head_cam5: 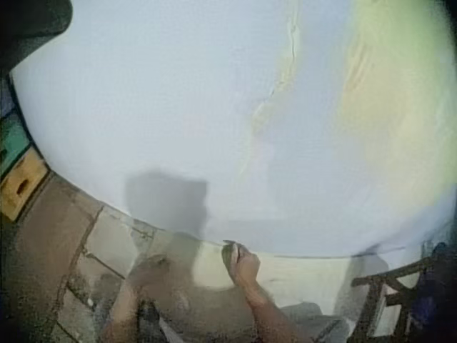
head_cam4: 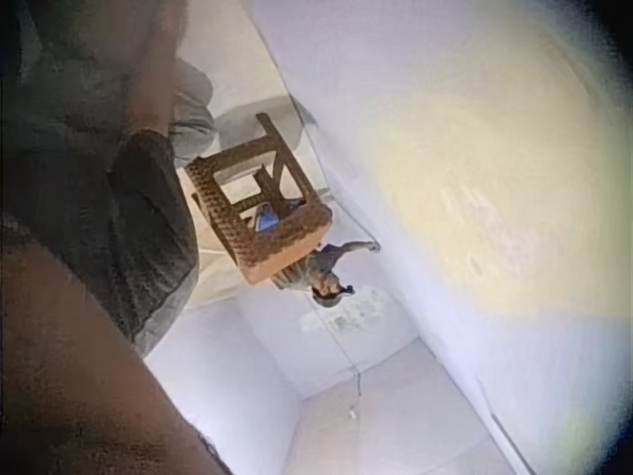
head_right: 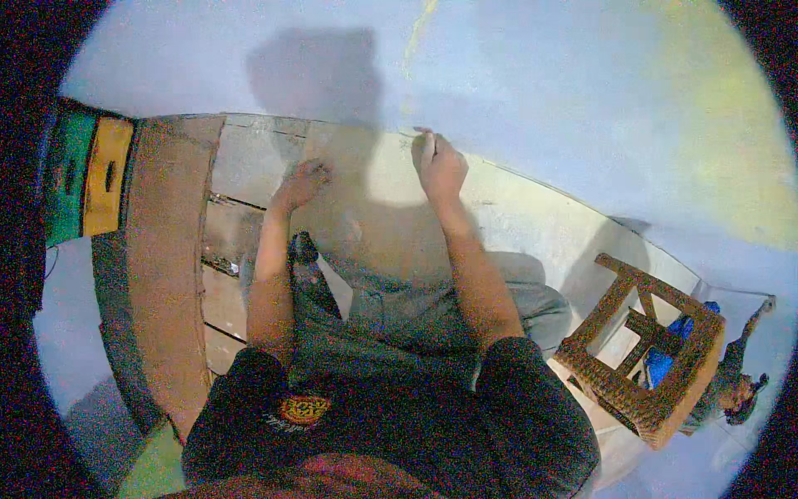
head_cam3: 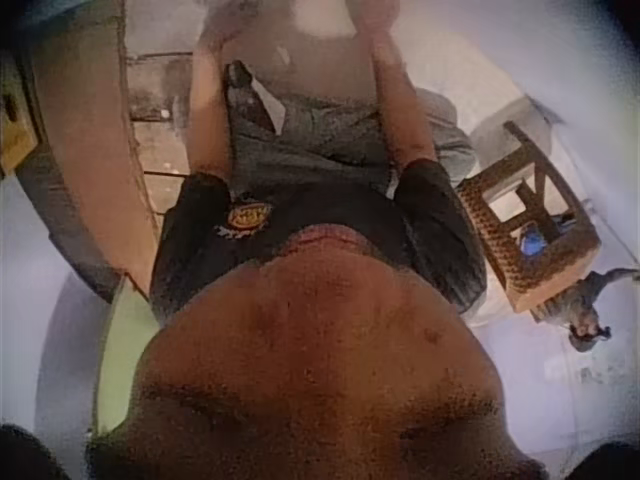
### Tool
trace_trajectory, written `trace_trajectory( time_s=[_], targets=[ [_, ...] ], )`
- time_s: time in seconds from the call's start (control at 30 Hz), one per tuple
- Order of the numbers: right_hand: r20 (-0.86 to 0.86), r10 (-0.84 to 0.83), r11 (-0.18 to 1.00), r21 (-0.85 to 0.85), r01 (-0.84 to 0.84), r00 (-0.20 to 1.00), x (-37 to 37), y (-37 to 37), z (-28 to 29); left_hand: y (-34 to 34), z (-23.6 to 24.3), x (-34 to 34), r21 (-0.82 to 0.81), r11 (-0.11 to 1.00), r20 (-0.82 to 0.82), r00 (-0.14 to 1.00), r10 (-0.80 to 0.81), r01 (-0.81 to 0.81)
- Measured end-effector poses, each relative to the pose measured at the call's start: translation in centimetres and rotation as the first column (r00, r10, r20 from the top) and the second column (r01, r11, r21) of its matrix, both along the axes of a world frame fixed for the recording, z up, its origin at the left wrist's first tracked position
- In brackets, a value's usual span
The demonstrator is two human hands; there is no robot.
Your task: The person applies a patching compound to a crack in the wall using a putty knife and smooths it over the area.
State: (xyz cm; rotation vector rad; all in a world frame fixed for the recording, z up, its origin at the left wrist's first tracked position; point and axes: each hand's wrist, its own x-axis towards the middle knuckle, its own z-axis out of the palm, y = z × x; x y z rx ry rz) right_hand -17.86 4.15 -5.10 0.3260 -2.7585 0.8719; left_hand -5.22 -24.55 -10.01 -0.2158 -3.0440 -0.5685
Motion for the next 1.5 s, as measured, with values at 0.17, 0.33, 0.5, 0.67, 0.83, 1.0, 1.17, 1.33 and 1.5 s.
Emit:
trace_trajectory(
  time_s=[0.17,0.33,0.5,0.67,0.83,1.0,1.17,1.33,1.5],
  targets=[
    [-0.041,0.002,0.999,-0.051,-0.004,0.999,-0.9,1.4,-0.9,2.6,3.4,-1.4,0.296,0.873,0.449,0.863,0.23,-0.387],
    [-0.032,-0.008,1.0,-0.022,0.008,0.999,-0.5,0.6,0.1,1.8,2.9,-0.5,0.09,0.995,0.157,0.987,0.027,-0.041],
    [0.016,0.035,0.99,-0.134,-0.033,0.999,-0.5,1.3,-1.0,3.3,5.4,-1.2,0.316,0.85,0.491,0.839,0.235,-0.422],
    [0.084,-0.019,1.0,-0.001,0.019,0.996,0.0,-0.1,-0.6,1.5,1.5,-0.3,0.318,0.869,0.382,0.89,0.248,-0.378],
    [-0.055,0.0,0.994,-0.108,-0.006,0.999,-0.6,1.2,-0.5,3.2,3.4,-1.4,0.313,0.871,0.416,0.879,0.231,-0.378],
    [-0.059,0.001,0.998,-0.062,-0.005,0.998,-0.5,0.2,1.2,2.3,3.9,-0.5,0.366,0.866,0.384,0.903,0.193,-0.341],
    [0.029,-0.032,0.999,0.031,0.031,0.999,-0.2,0.6,0.2,0.5,1.1,-0.6,0.036,0.992,-0.01,0.993,-0.117,0.117],
    [0.024,-0.045,0.997,-0.064,0.046,0.999,-0.8,1.6,0.4,3.8,5.9,-1.0,0.394,0.783,0.489,0.831,0.265,-0.481],
    [0.045,-0.024,0.998,-0.058,0.027,0.999,-0.5,1.5,0.7,3.1,6.4,-0.9,0.367,0.814,0.479,0.841,0.251,-0.451]
  ],
)
